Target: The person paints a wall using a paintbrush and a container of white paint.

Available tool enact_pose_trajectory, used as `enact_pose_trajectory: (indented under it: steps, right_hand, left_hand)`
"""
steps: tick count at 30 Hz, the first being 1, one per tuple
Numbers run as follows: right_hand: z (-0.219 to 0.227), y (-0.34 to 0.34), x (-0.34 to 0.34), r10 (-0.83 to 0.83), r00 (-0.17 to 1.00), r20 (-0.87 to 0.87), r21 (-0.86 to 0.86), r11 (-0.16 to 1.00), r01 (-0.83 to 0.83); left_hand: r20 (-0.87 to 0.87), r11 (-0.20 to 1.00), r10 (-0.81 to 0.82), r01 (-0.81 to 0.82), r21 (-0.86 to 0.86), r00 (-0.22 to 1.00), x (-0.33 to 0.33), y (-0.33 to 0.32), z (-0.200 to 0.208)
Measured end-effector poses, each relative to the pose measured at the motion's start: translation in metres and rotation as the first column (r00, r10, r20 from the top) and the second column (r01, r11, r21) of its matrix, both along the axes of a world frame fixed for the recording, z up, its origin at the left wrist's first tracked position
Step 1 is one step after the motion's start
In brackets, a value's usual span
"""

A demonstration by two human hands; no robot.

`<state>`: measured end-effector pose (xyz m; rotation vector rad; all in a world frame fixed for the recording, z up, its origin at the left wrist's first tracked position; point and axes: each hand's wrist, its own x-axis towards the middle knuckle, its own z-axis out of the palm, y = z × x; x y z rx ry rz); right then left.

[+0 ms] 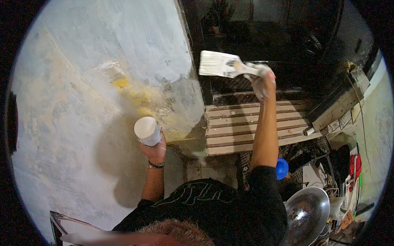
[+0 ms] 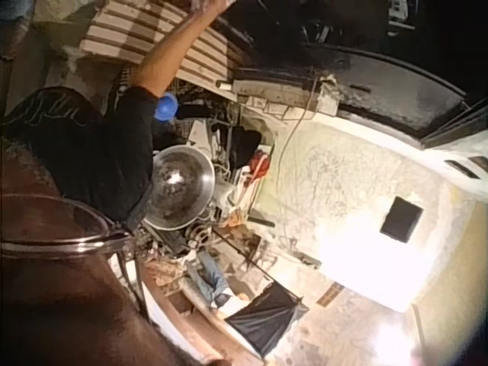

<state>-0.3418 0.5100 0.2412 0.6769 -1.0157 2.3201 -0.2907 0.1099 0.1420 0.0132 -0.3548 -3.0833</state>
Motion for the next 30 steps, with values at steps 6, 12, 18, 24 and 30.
enact_pose_trajectory:
  steps: [6, 12, 18, 24, 30]
  right_hand:
    - [-0.005, -0.035, 0.064, -0.039, 0.998, 0.057, -0.023, 0.999, 0.04]
    - [0.01, -0.079, 0.103, 0.318, 0.943, -0.1, 0.209, 0.933, -0.293]
    - [0.003, -0.081, 0.135, 0.173, 0.967, 0.185, 0.51, 0.825, -0.245]
    - [0.002, -0.089, 0.144, 0.189, 0.969, 0.159, 0.445, 0.863, -0.241]
    - [0.032, -0.118, 0.138, -0.421, 0.894, 0.151, 0.427, 0.844, 0.325]
  left_hand:
    - [0.058, 0.982, 0.126, -0.116, -0.15, 0.99, 0.005, 0.0, 0.006]
    - [-0.004, 0.979, 0.119, -0.118, -0.166, 0.993, 0.006, -0.006, -0.002]
    - [0.077, 0.992, 0.121, -0.116, -0.057, 0.99, 0.011, -0.011, -0.004]
    - [0.071, 0.992, 0.119, -0.116, -0.039, 0.99, 0.015, -0.013, -0.004]
    - [0.094, 0.993, 0.109, -0.104, -0.061, 0.99, 0.016, -0.018, -0.015]
